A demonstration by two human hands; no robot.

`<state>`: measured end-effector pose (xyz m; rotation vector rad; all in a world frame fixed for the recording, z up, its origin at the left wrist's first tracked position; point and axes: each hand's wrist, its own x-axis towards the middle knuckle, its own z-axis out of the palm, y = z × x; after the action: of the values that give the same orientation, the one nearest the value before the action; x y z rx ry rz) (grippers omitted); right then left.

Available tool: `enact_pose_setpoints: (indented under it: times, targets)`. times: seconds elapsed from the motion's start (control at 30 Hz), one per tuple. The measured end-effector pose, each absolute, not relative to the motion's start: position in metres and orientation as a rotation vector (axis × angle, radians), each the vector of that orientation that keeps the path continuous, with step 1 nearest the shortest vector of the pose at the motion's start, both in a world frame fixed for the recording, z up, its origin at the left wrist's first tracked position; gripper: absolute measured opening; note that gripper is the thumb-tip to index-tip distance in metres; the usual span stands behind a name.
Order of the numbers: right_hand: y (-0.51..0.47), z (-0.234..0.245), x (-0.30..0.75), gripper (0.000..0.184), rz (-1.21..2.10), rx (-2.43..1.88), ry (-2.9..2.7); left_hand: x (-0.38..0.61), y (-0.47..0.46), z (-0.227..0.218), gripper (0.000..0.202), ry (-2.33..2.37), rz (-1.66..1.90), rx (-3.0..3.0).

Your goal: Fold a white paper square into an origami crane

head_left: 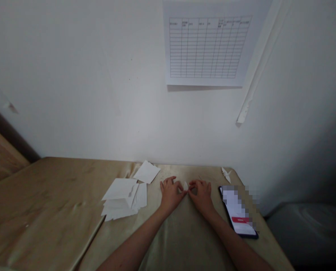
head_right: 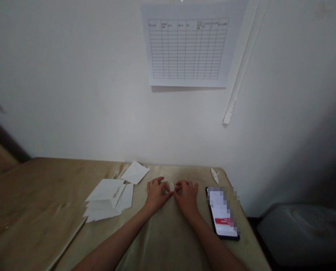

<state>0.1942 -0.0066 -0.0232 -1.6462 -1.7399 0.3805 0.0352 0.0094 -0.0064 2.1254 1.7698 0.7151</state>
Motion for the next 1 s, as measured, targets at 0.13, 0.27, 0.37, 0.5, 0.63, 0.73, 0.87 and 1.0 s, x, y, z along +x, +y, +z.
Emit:
enact_pose_setpoints:
  times: [0.13, 0.27, 0.37, 0.5, 0.63, 0.73, 0.87, 1.0]
  targets:
    - [-0.007, -0.024, 0.193, 0.022, 0.31, -1.686, -1.733, 0.034, 0.011, -0.007, 0.028, 1.793, 0.746, 2.11]
    - [-0.006, -0.026, 0.193, 0.022, 0.274, -1.714, -1.727, 0.033, 0.012, -0.006, 0.029, 1.792, 0.783, 2.113]
    - [-0.005, -0.028, 0.193, 0.014, 0.254, -1.726, -1.725, 0.033, 0.011, -0.005, 0.019, 1.742, 0.782, 2.166]
    - [-0.004, -0.028, 0.193, 0.012, 0.256, -1.745, -1.711, 0.031, 0.008, -0.004, 0.012, 1.699, 0.727, 2.24]
    - [-0.005, -0.027, 0.191, 0.012, 0.279, -1.778, -1.7, 0.029, 0.005, -0.002, 0.012, 1.718, 0.68, 2.307]
    - [-0.004, -0.025, 0.191, 0.012, 0.299, -1.794, -1.708, 0.029, 0.002, 0.0, 0.013, 1.752, 0.65, 2.336]
    - [-0.003, -0.025, 0.191, 0.013, 0.286, -1.81, -1.717, 0.03, 0.001, 0.002, 0.014, 1.768, 0.622, 2.327]
    - [-0.003, -0.026, 0.191, 0.012, 0.291, -1.801, -1.716, 0.029, 0.002, 0.002, 0.017, 1.776, 0.629, 2.291]
